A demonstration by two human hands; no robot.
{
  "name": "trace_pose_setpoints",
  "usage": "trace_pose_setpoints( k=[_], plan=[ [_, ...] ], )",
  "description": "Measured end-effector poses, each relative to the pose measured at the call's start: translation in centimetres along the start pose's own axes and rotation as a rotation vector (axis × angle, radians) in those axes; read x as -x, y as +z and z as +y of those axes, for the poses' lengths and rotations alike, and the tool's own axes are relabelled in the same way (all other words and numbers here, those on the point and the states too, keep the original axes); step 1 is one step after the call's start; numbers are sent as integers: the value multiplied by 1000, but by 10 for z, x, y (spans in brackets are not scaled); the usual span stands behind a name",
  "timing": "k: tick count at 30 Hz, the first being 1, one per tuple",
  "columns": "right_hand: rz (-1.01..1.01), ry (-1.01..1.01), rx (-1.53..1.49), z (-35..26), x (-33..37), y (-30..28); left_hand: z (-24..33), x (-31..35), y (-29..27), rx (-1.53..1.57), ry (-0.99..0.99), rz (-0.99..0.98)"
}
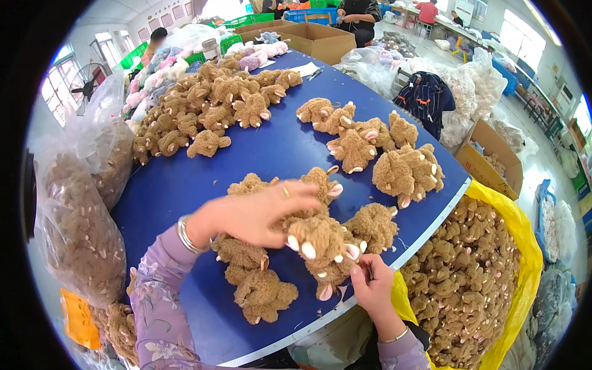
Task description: The person trims loose threads and stray fibers from small brown stuffed animal toys using a pair of scissors. The person picks up each toy from a blue table, snips excess material, and places the finished toy back on the table.
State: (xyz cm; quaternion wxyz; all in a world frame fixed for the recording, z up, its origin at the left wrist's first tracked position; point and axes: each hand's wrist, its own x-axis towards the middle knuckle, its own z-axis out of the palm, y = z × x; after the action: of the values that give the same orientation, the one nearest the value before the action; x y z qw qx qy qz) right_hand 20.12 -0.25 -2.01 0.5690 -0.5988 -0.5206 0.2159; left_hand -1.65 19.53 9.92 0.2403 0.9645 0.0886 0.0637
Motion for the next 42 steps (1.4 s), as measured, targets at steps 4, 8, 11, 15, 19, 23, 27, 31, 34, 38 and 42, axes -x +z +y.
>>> trace_pose_setpoints(
  k=[4, 8, 11, 15, 19, 23, 27, 31, 34, 38, 42],
  plan=[
    [-7, -10, 42, 3, 1, -2, -89, 2, -58, -332, -362, 631],
    [-11, -33, 78, -1, -1, -2, -217, 60, -51, -673, -1199, 726],
    [-7, -31, 71, 3, 2, -2, -257, 85, -30, -520, -1415, 684],
    [3, 13, 48, 1, 2, 1, -256, 96, -27, -426, -1251, 669],
    [4, 32, 23, 5, 1, 3, -221, 97, -21, -206, -991, 796],
    [14, 43, 1, 1, 0, 4, -112, 56, -19, 562, -623, 779],
    [30, 29, 22, 6, 3, 3, -18, 31, -8, -55, -268, 481],
    [36, 51, -17, 6, 3, 5, -11, 27, 17, -69, -80, 170],
    [49, 63, -27, 6, 5, 4, -44, 38, -22, 174, -151, 361],
    [68, 74, -18, 7, 6, 6, -184, 71, -75, -95, -558, 941],
    [59, 10, 68, 7, 5, 5, -269, 44, -92, -454, -841, 936]
  ],
)
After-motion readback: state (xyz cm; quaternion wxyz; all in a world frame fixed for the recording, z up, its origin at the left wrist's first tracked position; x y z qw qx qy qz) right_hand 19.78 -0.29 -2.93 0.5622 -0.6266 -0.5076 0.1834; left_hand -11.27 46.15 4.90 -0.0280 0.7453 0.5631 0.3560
